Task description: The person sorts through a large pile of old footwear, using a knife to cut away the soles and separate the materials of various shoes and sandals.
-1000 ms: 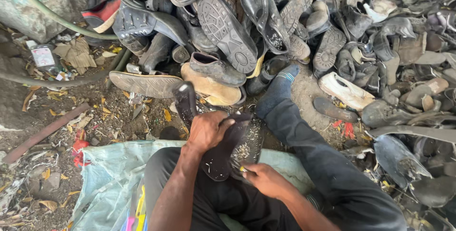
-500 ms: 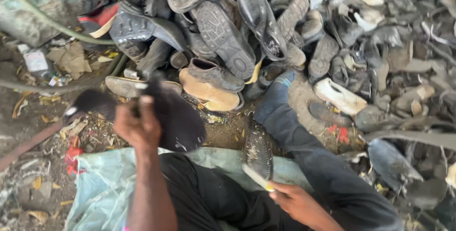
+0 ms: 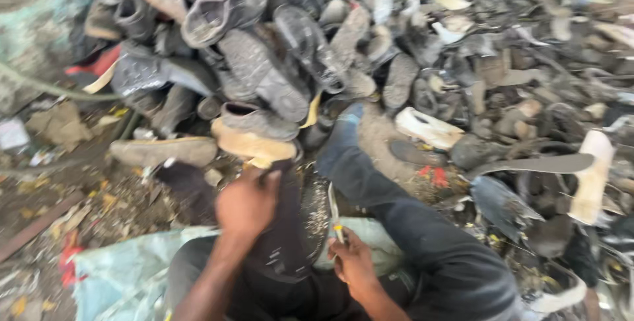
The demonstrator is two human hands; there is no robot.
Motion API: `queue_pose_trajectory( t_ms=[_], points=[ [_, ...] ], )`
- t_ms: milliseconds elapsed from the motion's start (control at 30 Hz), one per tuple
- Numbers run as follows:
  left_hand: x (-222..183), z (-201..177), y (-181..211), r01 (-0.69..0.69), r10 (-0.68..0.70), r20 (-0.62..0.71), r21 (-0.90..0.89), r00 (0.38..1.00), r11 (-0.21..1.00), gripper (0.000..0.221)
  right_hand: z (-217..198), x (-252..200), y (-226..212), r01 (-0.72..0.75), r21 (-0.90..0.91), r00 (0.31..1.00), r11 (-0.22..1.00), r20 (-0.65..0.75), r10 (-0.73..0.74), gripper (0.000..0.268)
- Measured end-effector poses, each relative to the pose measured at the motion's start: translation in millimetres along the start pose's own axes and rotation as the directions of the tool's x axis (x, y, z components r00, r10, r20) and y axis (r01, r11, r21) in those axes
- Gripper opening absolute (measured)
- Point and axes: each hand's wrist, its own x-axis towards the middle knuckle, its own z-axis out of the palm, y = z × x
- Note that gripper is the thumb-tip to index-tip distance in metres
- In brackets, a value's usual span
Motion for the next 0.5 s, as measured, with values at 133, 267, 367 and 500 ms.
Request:
queue_pose_trajectory(
  t_ms=[133, 267, 367, 500],
  points=[
    [-9, 12, 172, -0.606, 0.668, -0.025, -0.447, 0.744, 0.659, 0.057, -12, 18, 26, 0.011, 0.032, 0.991, 0.999, -0.131, -0.006, 0.043],
    [-37, 47, 257, -0.780, 0.867, -0.220, -0.571, 0.447, 0.257, 0.087, -30, 23, 33, 0.159, 0.002, 0.982, 0.987, -0.106, -0.158, 0.034],
    [-29, 82, 220, -0.697, 0.803, -0.081, -0.552, 0.591, 0.457, 0.064, -34, 21, 25, 0.138, -0.117, 0.980, 0.984, -0.125, -0.153, 0.031],
    [-18, 136, 67, 0.092, -0.080, 0.549, 0.006, 0.832, 0.996, 0.072, -26, 19, 3, 0.024, -0.101, 0.971, 0.995, -0.236, -0.047, 0.046]
  ],
)
